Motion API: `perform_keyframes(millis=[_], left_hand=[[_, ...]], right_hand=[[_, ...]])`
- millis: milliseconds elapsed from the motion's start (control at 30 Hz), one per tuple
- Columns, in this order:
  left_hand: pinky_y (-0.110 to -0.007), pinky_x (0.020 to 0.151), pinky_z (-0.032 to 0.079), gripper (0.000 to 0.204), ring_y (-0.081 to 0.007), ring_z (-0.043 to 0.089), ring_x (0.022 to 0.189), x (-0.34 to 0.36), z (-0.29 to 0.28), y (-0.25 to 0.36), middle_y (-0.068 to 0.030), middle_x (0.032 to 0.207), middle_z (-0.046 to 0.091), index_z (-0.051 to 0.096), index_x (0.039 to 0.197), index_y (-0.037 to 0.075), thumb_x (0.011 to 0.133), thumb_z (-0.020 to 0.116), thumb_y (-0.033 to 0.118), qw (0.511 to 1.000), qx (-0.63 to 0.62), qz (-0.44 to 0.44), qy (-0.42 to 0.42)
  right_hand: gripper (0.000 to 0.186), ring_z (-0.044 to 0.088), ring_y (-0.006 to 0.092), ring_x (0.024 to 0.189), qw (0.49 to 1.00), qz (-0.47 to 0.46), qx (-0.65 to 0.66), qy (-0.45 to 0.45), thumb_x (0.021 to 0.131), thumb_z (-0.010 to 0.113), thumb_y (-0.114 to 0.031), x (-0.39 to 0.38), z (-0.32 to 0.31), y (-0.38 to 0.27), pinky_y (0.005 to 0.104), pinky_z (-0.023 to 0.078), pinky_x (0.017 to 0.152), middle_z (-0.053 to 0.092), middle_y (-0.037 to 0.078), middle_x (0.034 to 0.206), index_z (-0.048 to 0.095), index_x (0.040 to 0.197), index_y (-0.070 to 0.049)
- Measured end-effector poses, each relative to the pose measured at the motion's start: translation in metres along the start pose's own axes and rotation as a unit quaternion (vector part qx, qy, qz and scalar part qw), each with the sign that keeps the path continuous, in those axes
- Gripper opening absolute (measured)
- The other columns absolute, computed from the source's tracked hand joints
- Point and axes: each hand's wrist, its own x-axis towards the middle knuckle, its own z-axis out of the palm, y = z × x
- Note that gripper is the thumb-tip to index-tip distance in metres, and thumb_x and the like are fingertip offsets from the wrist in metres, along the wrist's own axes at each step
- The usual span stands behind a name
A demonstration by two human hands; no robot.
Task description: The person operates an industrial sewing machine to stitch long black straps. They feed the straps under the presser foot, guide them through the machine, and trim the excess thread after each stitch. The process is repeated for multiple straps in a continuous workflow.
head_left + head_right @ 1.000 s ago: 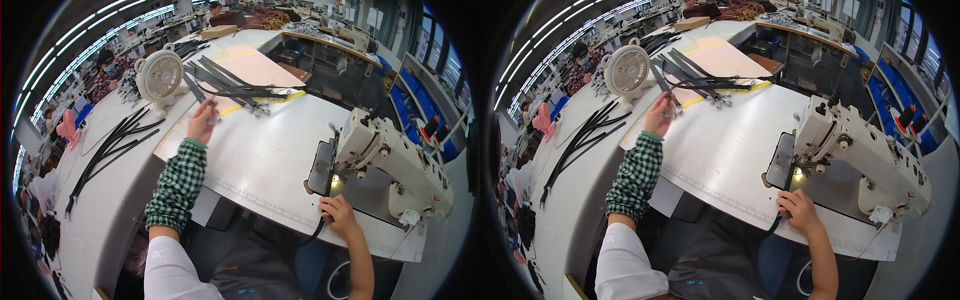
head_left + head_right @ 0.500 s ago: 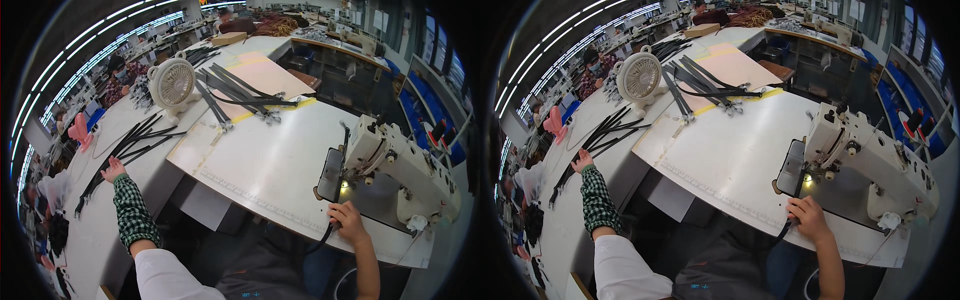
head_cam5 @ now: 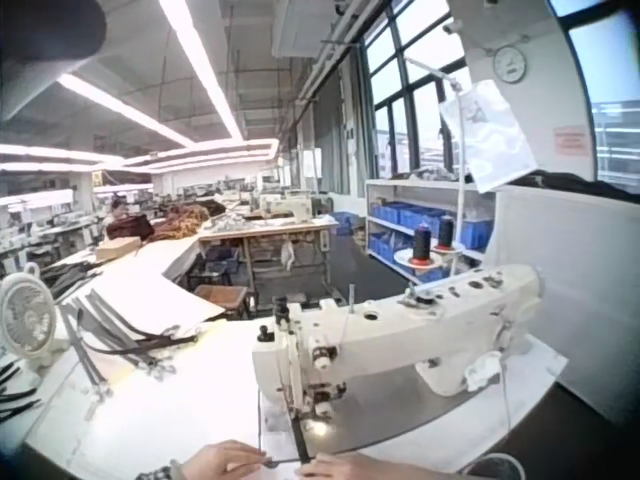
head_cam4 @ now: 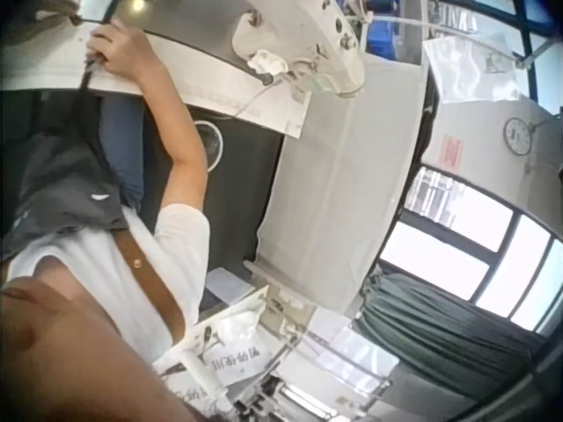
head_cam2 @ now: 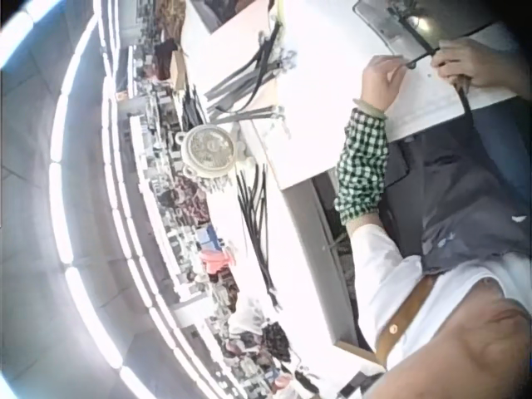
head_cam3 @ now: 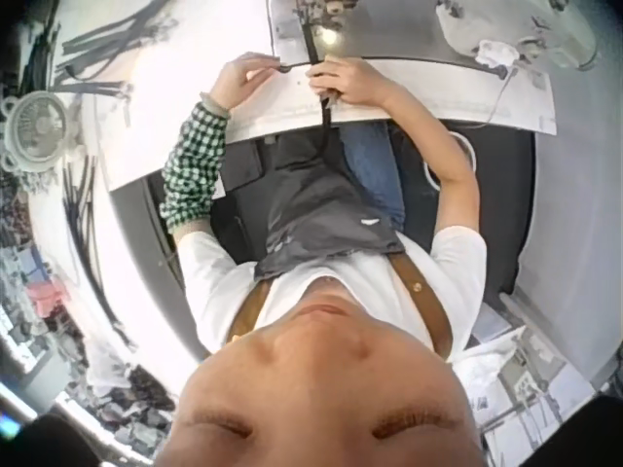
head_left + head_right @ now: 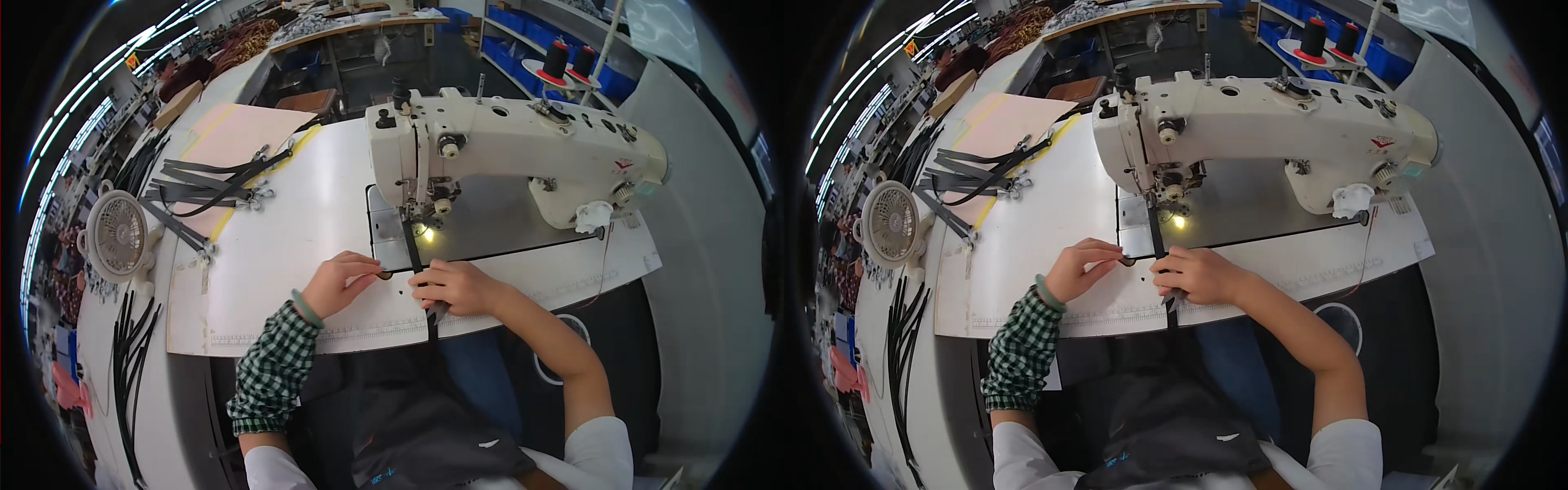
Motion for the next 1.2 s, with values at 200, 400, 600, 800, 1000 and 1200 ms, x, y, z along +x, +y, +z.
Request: perform_keyframes(millis=[200, 400, 600, 800, 1000, 1200], left_hand=[[-0.031, 0.069, 0.047, 0.015, -0.0238, 0.055, 0.081, 0.044, 0.046, -0.007, -0.0083, 0.084, 0.061, 0.063, 0.086, 0.003, 0.072, 0.061, 0.01, 0.993, 0.094, 0.022, 0.061], [-0.031, 0.071, 0.047, 0.017, -0.0232, 0.055, 0.083, 0.046, 0.05, -0.017, -0.0077, 0.087, 0.059, 0.063, 0.086, 0.003, 0.072, 0.062, 0.013, 0.986, 0.139, 0.029, 0.09], [-0.034, 0.079, 0.043, 0.033, -0.0245, 0.051, 0.094, 0.041, 0.051, -0.017, -0.0091, 0.101, 0.054, 0.059, 0.097, 0.003, 0.069, 0.065, 0.02, 0.985, 0.157, 0.048, 0.051], [-0.037, 0.084, 0.039, 0.042, -0.0251, 0.046, 0.103, 0.038, 0.048, -0.016, -0.0093, 0.109, 0.05, 0.056, 0.105, 0.005, 0.069, 0.066, 0.023, 0.984, 0.171, 0.043, 0.019], [-0.037, 0.084, 0.038, 0.041, -0.0251, 0.045, 0.103, 0.038, 0.05, -0.022, -0.0092, 0.109, 0.05, 0.055, 0.106, 0.007, 0.07, 0.065, 0.024, 0.986, 0.162, 0.033, 0.023], [-0.037, 0.084, 0.038, 0.039, -0.0254, 0.045, 0.103, 0.038, 0.052, -0.025, -0.0099, 0.109, 0.05, 0.056, 0.106, 0.007, 0.071, 0.064, 0.023, 0.985, 0.164, 0.036, 0.034]], right_hand=[[0.012, 0.05, 0.0155, 0.071, 1.0, -0.011, -0.012, 0.001, 0.068, 0.065, -0.015, -0.003, 0.001, 0.0, 0.0278, 0.045, 0.057, 0.056, -0.002, 0.088, 0.056, 0.074, -0.01], [0.012, 0.05, 0.0155, 0.072, 1.0, -0.014, -0.01, 0.006, 0.067, 0.065, -0.015, 0.0, 0.001, -0.001, 0.0277, 0.045, 0.056, 0.056, -0.002, 0.087, 0.056, 0.072, -0.01], [0.013, 0.051, 0.0153, 0.072, 1.0, -0.006, -0.007, -0.007, 0.066, 0.066, -0.015, -0.002, 0.001, 0.0, 0.0274, 0.044, 0.055, 0.055, -0.002, 0.086, 0.055, 0.072, -0.01], [0.014, 0.052, 0.0155, 0.071, 1.0, -0.009, -0.005, 0.004, 0.066, 0.066, -0.016, -0.001, 0.0, -0.001, 0.0273, 0.045, 0.055, 0.055, -0.001, 0.085, 0.055, 0.072, -0.01], [0.014, 0.053, 0.0157, 0.07, 1.0, -0.006, -0.005, -0.007, 0.065, 0.067, -0.014, 0.0, 0.0, -0.001, 0.0275, 0.045, 0.055, 0.056, -0.001, 0.085, 0.056, 0.072, -0.01], [0.016, 0.052, 0.0164, 0.068, 1.0, 0.005, 0.006, -0.008, 0.063, 0.068, -0.011, 0.001, 0.0, -0.001, 0.028, 0.045, 0.055, 0.056, 0.0, 0.087, 0.057, 0.074, -0.008]])
